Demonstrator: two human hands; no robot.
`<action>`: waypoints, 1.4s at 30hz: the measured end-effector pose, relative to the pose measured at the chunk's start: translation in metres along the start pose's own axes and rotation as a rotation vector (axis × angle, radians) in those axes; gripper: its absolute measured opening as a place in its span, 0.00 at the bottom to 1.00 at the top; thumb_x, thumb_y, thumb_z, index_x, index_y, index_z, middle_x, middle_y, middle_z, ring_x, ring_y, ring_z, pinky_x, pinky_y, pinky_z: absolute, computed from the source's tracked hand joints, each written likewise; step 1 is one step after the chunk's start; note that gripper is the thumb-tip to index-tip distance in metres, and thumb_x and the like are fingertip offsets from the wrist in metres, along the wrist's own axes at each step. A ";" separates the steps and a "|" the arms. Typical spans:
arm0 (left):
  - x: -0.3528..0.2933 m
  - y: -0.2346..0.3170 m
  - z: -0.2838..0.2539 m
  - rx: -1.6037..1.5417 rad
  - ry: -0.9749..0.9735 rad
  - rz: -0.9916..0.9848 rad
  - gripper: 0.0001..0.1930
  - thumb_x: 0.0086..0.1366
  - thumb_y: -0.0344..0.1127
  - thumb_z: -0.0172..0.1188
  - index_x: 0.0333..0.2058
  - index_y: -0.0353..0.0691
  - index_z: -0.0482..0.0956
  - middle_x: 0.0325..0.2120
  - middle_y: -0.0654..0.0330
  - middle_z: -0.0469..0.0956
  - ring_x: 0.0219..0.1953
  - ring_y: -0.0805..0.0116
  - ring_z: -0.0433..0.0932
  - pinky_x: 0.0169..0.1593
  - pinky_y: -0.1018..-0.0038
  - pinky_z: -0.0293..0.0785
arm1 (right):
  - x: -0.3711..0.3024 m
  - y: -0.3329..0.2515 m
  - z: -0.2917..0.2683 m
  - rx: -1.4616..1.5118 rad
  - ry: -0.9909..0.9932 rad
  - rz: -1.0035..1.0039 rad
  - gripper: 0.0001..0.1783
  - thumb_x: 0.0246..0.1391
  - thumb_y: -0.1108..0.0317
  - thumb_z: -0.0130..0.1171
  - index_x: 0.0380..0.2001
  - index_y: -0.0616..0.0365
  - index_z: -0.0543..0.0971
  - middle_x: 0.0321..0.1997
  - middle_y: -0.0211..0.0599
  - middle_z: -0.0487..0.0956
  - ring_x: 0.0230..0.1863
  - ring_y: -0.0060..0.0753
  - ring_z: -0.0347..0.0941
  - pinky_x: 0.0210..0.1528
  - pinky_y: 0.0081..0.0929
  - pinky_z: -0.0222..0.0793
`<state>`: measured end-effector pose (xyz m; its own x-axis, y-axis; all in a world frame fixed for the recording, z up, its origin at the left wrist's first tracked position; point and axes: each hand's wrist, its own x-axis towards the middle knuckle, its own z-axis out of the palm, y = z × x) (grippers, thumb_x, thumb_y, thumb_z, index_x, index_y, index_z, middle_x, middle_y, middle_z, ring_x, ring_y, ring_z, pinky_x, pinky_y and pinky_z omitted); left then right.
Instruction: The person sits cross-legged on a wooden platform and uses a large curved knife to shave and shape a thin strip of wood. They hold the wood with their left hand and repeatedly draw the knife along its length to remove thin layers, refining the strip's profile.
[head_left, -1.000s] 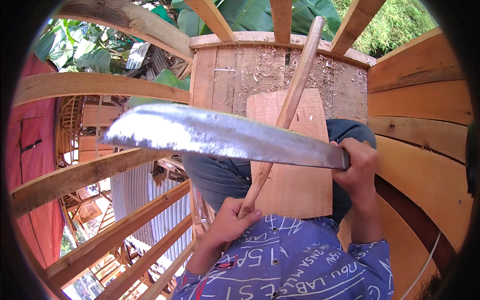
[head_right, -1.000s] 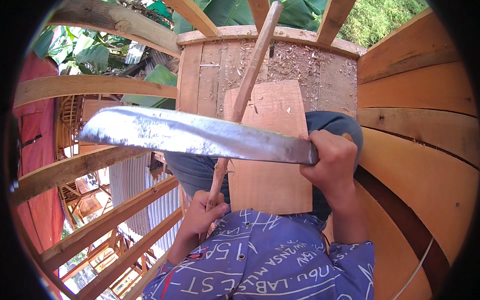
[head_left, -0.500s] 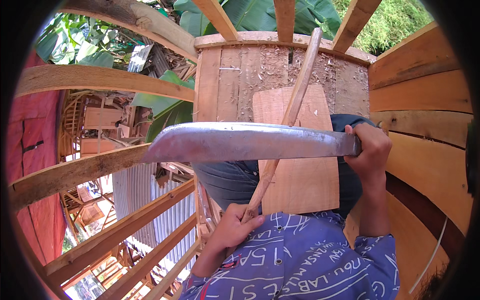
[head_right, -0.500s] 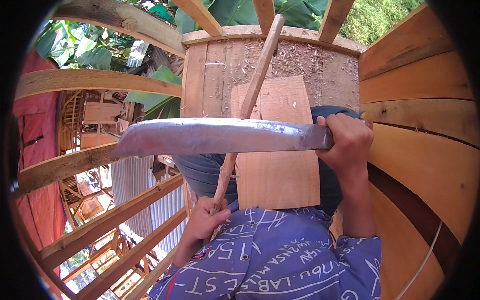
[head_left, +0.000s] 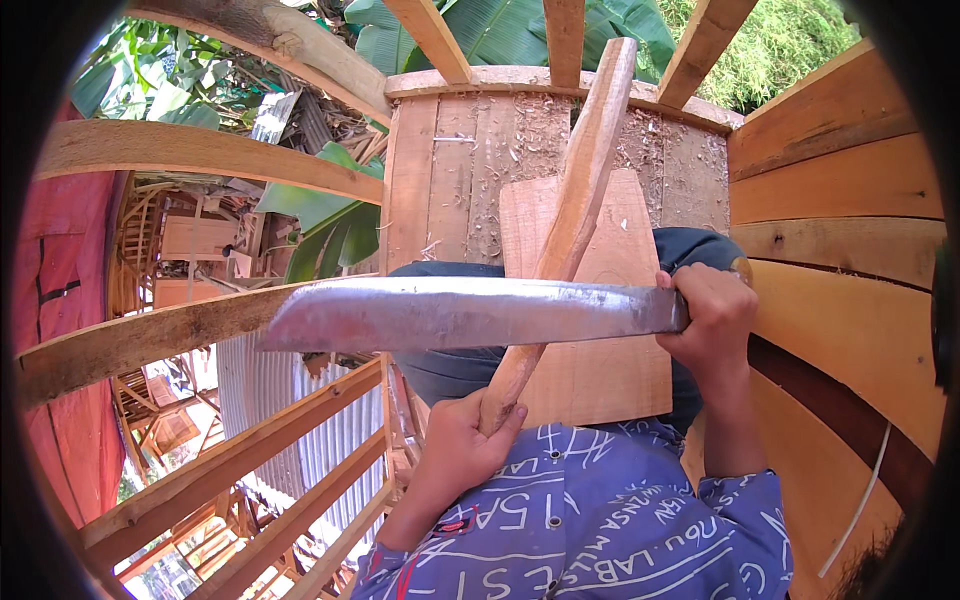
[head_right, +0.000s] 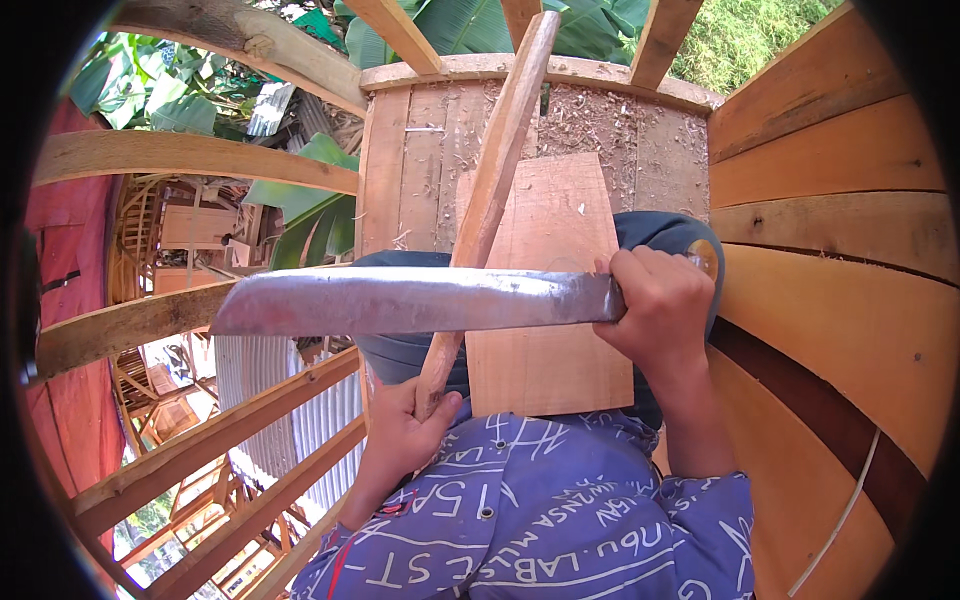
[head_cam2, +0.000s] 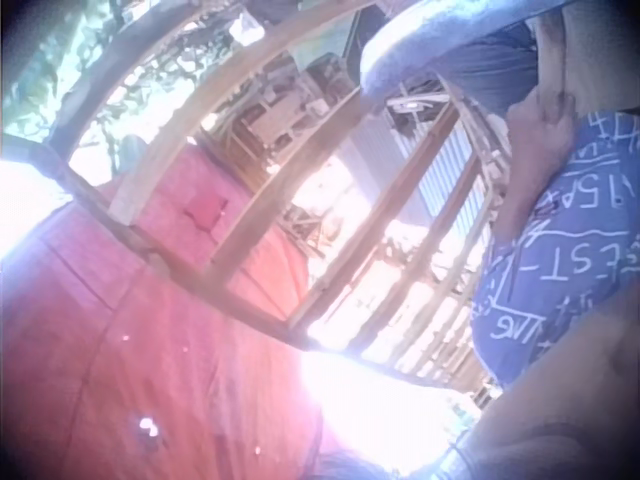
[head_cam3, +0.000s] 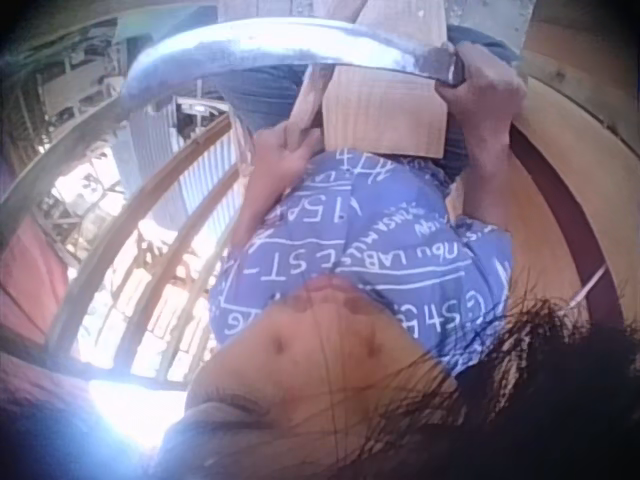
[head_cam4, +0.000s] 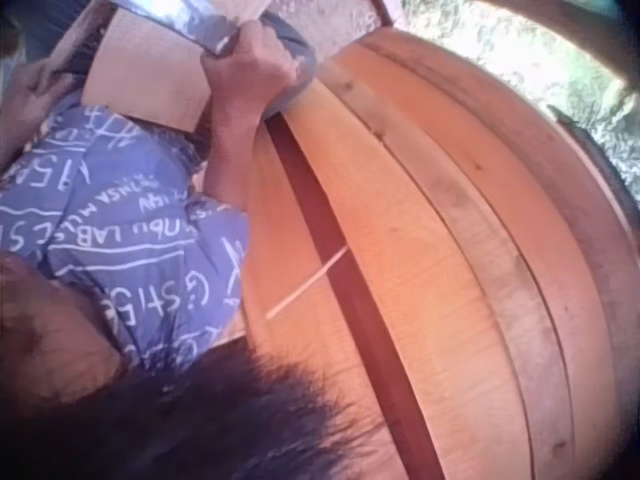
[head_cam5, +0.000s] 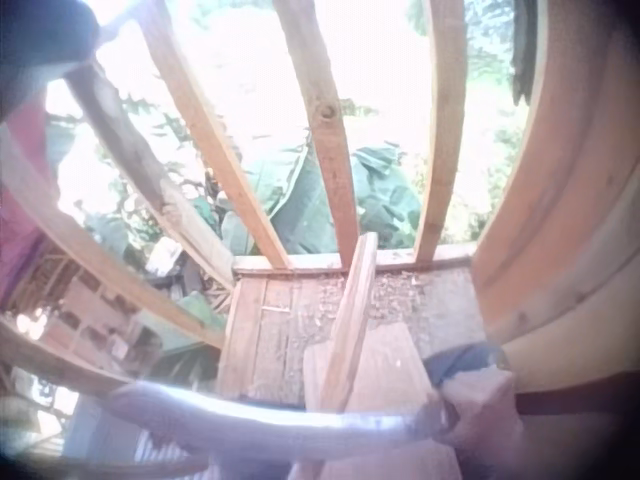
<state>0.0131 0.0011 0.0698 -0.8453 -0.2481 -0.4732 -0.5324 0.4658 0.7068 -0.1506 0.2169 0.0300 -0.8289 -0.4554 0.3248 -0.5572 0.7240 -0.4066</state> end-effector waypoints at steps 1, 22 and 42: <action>-0.003 -0.001 -0.003 0.040 0.010 0.003 0.10 0.56 0.35 0.62 0.27 0.32 0.78 0.14 0.51 0.75 0.17 0.61 0.76 0.24 0.70 0.68 | 0.001 0.005 0.002 -0.018 0.036 0.048 0.08 0.39 0.71 0.60 0.17 0.58 0.70 0.17 0.44 0.69 0.20 0.51 0.68 0.21 0.39 0.60; -0.008 -0.008 0.003 0.180 0.059 0.134 0.12 0.55 0.40 0.63 0.26 0.36 0.78 0.15 0.49 0.74 0.19 0.50 0.76 0.24 0.65 0.70 | -0.005 0.019 0.008 -0.065 0.063 -0.042 0.11 0.40 0.68 0.61 0.14 0.55 0.69 0.14 0.38 0.66 0.16 0.43 0.66 0.20 0.35 0.58; -0.014 -0.009 -0.008 0.104 0.021 0.018 0.12 0.56 0.38 0.62 0.28 0.32 0.78 0.14 0.50 0.74 0.16 0.59 0.75 0.24 0.69 0.68 | -0.003 0.025 0.012 -0.033 0.053 0.010 0.13 0.41 0.69 0.61 0.14 0.56 0.67 0.14 0.38 0.67 0.17 0.45 0.66 0.20 0.37 0.59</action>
<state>0.0293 -0.0060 0.0741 -0.8561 -0.2564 -0.4486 -0.5104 0.5555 0.6565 -0.1627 0.2296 0.0084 -0.8302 -0.4203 0.3662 -0.5460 0.7454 -0.3823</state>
